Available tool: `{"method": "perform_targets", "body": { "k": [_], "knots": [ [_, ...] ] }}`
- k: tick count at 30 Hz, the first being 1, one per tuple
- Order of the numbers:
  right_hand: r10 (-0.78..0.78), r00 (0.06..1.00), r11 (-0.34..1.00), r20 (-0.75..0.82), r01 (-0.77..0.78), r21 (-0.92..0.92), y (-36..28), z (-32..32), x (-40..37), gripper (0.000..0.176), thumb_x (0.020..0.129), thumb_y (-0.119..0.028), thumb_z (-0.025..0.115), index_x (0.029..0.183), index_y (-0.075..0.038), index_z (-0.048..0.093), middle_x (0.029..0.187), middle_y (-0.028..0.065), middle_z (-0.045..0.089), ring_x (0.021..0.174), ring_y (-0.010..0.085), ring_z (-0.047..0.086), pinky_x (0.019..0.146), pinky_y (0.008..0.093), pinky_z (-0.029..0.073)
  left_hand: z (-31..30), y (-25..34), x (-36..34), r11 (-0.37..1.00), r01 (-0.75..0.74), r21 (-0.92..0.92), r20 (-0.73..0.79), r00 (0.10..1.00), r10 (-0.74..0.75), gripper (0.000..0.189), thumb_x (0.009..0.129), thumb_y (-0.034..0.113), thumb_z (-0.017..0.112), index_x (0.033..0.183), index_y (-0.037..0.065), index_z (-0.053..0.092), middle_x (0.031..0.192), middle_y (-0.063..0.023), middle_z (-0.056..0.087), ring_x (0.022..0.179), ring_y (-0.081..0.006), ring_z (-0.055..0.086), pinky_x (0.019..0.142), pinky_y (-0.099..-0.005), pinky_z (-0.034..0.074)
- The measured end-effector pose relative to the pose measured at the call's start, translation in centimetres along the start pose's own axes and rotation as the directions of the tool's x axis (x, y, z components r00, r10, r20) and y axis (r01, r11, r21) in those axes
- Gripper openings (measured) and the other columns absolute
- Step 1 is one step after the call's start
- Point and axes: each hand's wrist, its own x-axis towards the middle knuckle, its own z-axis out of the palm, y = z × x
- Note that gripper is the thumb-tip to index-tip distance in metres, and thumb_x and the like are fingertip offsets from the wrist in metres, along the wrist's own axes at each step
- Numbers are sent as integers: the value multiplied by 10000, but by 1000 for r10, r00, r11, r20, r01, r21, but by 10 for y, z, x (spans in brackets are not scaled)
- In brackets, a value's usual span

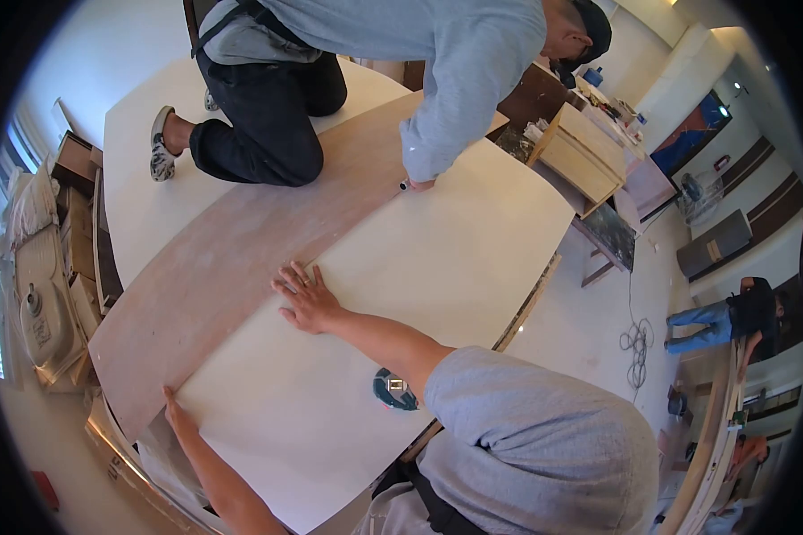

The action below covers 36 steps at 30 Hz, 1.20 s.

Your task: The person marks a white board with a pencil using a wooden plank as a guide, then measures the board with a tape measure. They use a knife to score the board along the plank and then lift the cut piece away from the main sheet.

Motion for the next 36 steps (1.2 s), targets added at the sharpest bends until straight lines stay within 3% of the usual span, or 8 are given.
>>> {"method": "perform_targets", "body": {
  "k": [8,20,23,26,32,36],
  "knots": [
    [3,1000,1000,9,-3,2,1,4,1,639,996,-494,362,1532,-168,235,1622,96,108,1502,324,3,1192,577,59,1,3,-4,994,79,-79,29,997,-77,787,932,587,538,1437,-9,433,1416,-165,474,1206,-288,519,999,-372,442],
    [2,1000,1000,5,-2,4,-1,3,1,643,990,-487,384,1526,-158,248,1618,101,123,1500,323,27,1186,585,75,-4,-7,9,1000,28,-10,-27,999,-28,869,906,626,545,1412,-70,426,1364,-213,503,1172,-300,537,976,-379,457],
    [-4,1000,1000,8,4,-8,-2,-2,2,644,989,-484,389,1522,-148,259,1611,109,147,1497,328,48,1180,598,87,3,11,-21,996,-65,63,26,998,63,857,923,601,537,1394,-106,426,1354,-219,514,1162,-309,544,961,-389,464],
    [-5,1000,1000,-5,5,-4,-1,-3,0,645,989,-487,387,1519,-139,267,1604,117,167,1494,333,63,1174,608,95,4,12,-17,998,48,-40,58,997,-46,874,919,613,528,1386,-119,426,1349,-230,517,1133,-320,559,939,-401,481],
    [-15,1000,1000,-25,15,19,0,1,0,638,994,-481,378,1518,-135,268,1608,116,148,1495,335,51,1177,603,92,11,21,-27,998,-5,61,-37,999,7,876,912,613,543,1374,-123,437,1336,-224,529,1096,-321,572,919,-401,490],
    [-6,1000,1000,0,6,22,0,-2,-1,634,997,-477,373,1518,-132,265,1611,114,134,1496,334,38,1181,596,84,8,17,-22,1000,24,10,-20,1000,-24,888,903,622,553,1375,-122,437,1338,-223,527,1101,-324,571,920,-401,490]
  ]
}}
